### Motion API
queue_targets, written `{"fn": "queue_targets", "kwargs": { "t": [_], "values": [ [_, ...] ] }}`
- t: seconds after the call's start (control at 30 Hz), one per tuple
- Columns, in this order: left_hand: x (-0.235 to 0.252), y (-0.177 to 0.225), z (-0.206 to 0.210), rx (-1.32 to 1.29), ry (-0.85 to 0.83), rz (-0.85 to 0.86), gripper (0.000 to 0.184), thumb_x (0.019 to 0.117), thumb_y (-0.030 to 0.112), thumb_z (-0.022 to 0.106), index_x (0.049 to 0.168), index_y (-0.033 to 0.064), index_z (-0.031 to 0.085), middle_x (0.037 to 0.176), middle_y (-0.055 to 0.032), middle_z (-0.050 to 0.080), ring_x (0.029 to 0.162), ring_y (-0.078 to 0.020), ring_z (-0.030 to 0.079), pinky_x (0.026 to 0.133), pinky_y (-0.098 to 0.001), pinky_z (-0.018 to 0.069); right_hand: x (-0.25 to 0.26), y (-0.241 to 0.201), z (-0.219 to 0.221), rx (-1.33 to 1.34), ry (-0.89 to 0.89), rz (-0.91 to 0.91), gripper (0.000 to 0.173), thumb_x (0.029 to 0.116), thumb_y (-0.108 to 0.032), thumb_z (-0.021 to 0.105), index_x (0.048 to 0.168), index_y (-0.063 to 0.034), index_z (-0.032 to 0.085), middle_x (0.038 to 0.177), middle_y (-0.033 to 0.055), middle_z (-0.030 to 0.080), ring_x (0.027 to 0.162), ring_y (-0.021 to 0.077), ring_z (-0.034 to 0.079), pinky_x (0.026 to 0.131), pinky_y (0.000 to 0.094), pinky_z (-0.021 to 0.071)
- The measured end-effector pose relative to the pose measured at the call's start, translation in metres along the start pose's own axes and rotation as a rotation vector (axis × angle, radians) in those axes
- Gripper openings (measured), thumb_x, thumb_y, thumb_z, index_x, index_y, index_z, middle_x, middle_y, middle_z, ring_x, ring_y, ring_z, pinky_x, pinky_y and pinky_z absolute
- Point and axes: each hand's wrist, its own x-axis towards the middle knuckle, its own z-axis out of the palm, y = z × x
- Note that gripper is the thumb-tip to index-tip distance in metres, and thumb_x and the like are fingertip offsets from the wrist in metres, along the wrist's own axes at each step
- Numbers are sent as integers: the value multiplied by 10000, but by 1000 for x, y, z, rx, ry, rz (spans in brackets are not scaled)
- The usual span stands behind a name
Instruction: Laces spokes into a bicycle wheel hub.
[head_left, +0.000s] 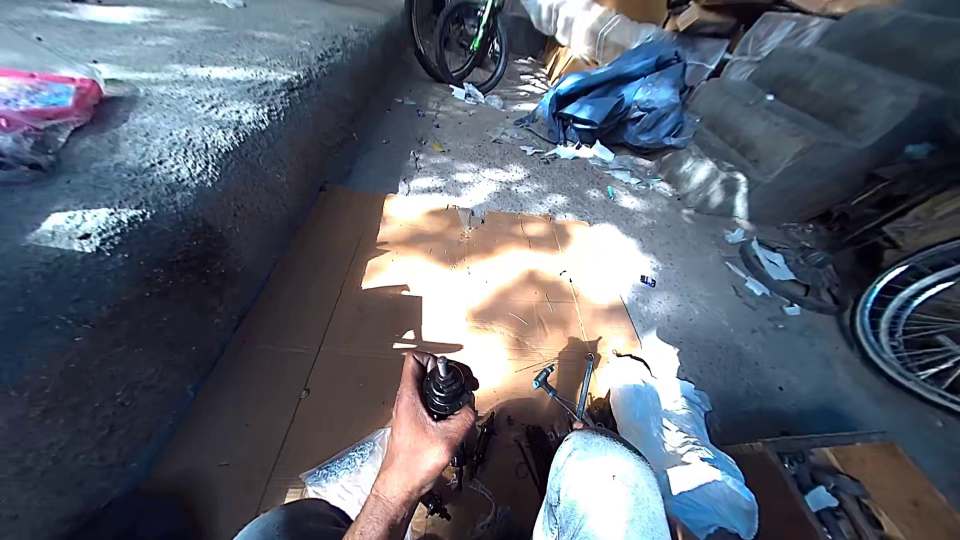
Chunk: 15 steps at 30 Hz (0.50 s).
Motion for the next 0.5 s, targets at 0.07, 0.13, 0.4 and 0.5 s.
{"fn": "queue_targets", "kwargs": {
  "t": [0.07,0.13,0.4,0.5],
  "values": [
    [0,1,1,2,-2,35,531,702,133,775,1129,27,477,961,-88,701,894,-203,720,778,-341,621,85,8,-14,-94,-82,-25,254,1046,9,488,1217,140,622,1155,234,684,1083,208,647,998,314,477],
    [-2,3,2,25,4,41,558,705,160,777,1152,22,474,981,-74,679,894,-175,706,775,-324,616,193,90,-23,-137,-33,-560,235,1017,-49,526,1080,133,662,922,223,719,852,262,707,802,403,568],
    [-5,1,-2,103,-47,156,590,785,148,708,1320,-19,524,1086,-83,678,876,-159,689,718,-304,613,99,-59,-30,427,126,-934,204,1044,-100,520,1240,-57,553,1037,138,765,876,328,768,775,462,674],
    [-7,0,-2,141,-75,170,469,815,136,666,1246,-21,564,1032,-64,704,859,-141,700,716,-291,615,74,-81,7,395,38,-1048,162,1030,-100,597,1191,-83,597,982,62,773,827,238,768,752,393,676]
  ]
}}
